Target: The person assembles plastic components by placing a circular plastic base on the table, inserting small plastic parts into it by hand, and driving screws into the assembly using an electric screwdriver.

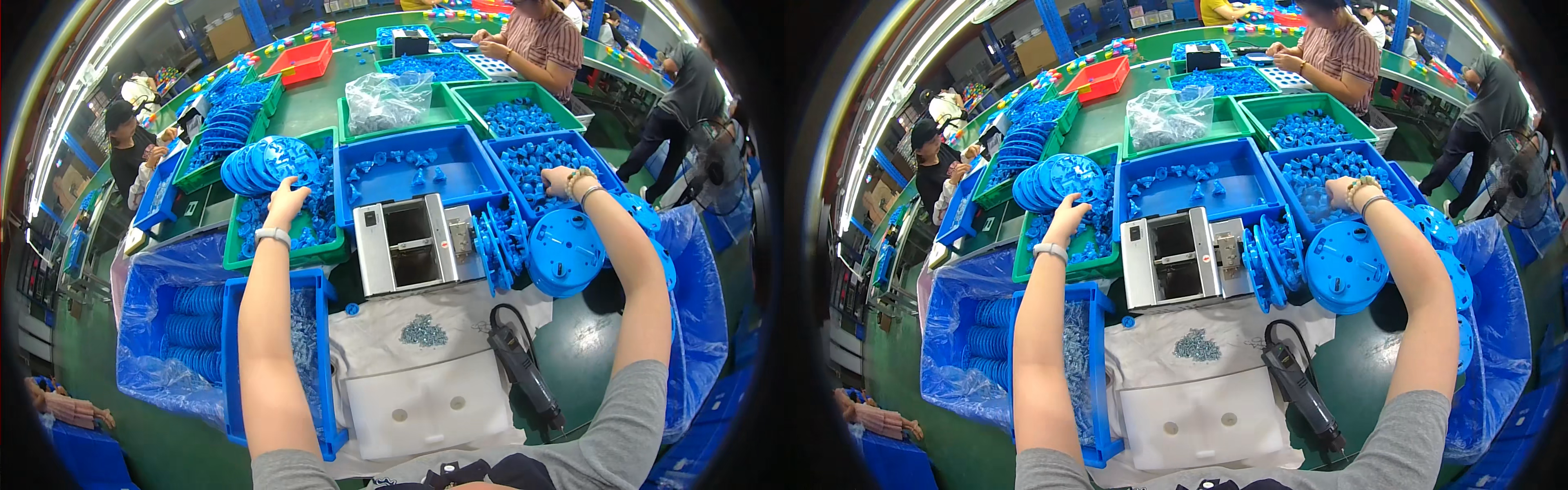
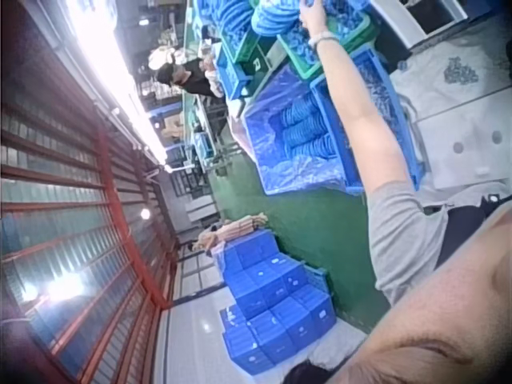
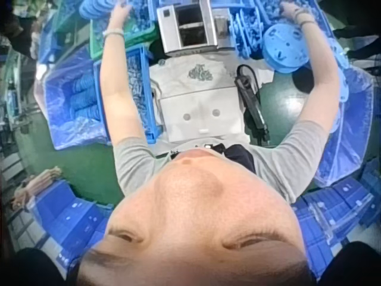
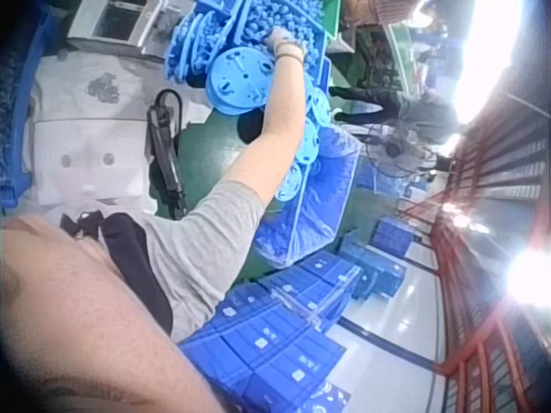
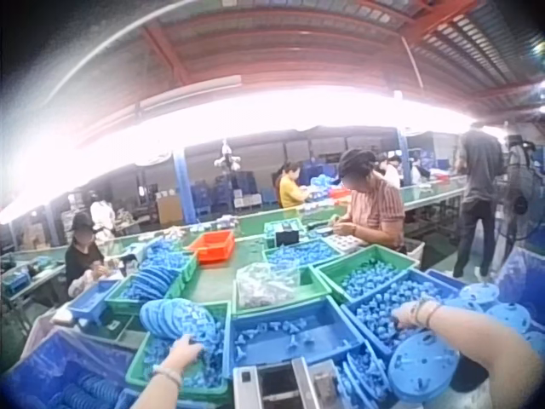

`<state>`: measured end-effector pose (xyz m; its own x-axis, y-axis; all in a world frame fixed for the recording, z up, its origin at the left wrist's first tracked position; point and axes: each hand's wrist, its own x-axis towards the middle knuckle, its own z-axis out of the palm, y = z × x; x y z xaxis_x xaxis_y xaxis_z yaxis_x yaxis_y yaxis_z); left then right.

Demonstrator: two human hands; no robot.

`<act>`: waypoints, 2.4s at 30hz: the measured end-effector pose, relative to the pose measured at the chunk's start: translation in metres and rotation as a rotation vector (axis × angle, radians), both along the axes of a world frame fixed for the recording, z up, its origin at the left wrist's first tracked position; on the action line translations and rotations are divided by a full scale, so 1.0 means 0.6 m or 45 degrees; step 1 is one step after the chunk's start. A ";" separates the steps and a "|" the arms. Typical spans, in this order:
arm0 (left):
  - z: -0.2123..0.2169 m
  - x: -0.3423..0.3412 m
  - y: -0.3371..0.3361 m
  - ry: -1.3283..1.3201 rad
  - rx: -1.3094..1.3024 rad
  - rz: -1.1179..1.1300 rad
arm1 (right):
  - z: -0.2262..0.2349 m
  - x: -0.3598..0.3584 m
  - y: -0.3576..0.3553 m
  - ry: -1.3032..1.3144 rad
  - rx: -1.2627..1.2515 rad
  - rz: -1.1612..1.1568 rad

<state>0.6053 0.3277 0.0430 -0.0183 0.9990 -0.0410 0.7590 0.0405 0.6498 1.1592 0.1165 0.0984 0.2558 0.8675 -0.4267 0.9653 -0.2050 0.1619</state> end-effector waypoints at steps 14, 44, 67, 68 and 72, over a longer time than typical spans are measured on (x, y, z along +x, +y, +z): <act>-0.020 0.030 0.024 -0.945 0.356 -0.041 | 0.047 -0.002 -0.033 0.046 0.472 0.037; 0.118 -0.077 -0.752 -1.150 0.265 -0.331 | 0.137 -0.223 -0.304 1.631 1.015 -0.191; -0.021 -0.009 -0.854 -0.553 0.126 -0.452 | -0.060 -0.533 -0.580 1.634 0.890 0.149; -0.020 -0.009 -0.853 -0.570 0.100 -0.457 | -0.066 -0.542 -0.580 1.636 0.887 0.145; -0.024 -0.015 -0.859 -0.546 0.072 -0.416 | -0.084 -0.555 -0.579 1.640 0.864 0.141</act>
